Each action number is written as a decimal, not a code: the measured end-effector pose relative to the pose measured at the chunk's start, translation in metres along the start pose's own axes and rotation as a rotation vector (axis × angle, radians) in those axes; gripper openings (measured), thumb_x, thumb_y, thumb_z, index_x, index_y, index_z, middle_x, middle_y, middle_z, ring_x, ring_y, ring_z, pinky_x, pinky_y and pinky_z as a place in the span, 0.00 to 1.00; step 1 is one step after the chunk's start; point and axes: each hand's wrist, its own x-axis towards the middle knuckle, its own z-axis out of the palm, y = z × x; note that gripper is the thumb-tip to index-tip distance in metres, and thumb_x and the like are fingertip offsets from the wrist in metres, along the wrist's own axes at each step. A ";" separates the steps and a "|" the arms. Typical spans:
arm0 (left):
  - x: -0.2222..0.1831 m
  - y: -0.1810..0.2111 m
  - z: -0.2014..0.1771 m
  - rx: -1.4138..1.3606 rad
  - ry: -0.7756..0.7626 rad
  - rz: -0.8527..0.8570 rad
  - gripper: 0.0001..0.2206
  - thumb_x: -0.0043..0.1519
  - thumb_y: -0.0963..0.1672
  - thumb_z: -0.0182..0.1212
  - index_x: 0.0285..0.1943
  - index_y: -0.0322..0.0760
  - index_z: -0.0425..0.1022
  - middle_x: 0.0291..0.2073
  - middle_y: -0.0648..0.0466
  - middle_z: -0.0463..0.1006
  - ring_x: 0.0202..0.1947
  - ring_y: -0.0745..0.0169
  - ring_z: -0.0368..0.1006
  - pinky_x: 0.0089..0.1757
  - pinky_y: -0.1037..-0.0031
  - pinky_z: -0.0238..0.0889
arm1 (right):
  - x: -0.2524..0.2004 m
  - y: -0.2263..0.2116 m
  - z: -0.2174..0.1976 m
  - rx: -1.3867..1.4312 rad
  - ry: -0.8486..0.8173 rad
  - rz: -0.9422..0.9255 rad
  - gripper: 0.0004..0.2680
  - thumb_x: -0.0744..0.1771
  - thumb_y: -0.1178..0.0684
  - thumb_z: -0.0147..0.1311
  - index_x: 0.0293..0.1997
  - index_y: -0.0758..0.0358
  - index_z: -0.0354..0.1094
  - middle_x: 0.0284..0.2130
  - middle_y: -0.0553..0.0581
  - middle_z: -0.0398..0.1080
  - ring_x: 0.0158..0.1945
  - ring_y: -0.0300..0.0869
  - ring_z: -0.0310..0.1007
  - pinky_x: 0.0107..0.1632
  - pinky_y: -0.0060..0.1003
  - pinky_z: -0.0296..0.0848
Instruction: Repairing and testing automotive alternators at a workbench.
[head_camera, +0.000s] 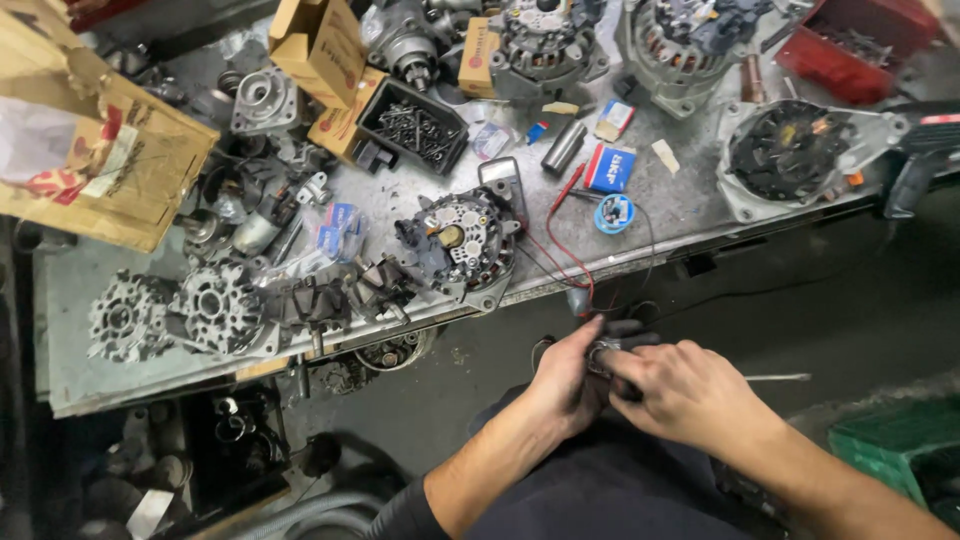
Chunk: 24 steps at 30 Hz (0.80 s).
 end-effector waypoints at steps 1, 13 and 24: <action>0.009 -0.007 -0.014 0.023 -0.056 0.050 0.19 0.77 0.52 0.47 0.55 0.35 0.79 0.37 0.51 0.82 0.30 0.59 0.77 0.33 0.71 0.72 | 0.003 -0.001 -0.003 -0.035 -0.039 0.047 0.19 0.55 0.45 0.66 0.50 0.50 0.76 0.28 0.52 0.75 0.28 0.48 0.73 0.31 0.44 0.73; 0.001 0.004 -0.014 0.834 -0.072 0.080 0.19 0.73 0.50 0.51 0.51 0.31 0.81 0.41 0.55 0.83 0.39 0.73 0.75 0.44 0.78 0.68 | 0.015 0.027 -0.005 0.291 -0.308 -0.251 0.13 0.50 0.54 0.62 0.32 0.57 0.68 0.23 0.54 0.71 0.27 0.53 0.74 0.27 0.49 0.71; -0.024 0.021 0.002 0.248 0.063 -0.032 0.16 0.70 0.50 0.51 0.56 0.35 0.75 0.41 0.50 0.82 0.38 0.57 0.81 0.43 0.61 0.77 | 0.008 0.032 0.000 0.265 -0.121 -0.059 0.08 0.59 0.51 0.65 0.34 0.54 0.70 0.27 0.50 0.73 0.26 0.47 0.75 0.27 0.42 0.72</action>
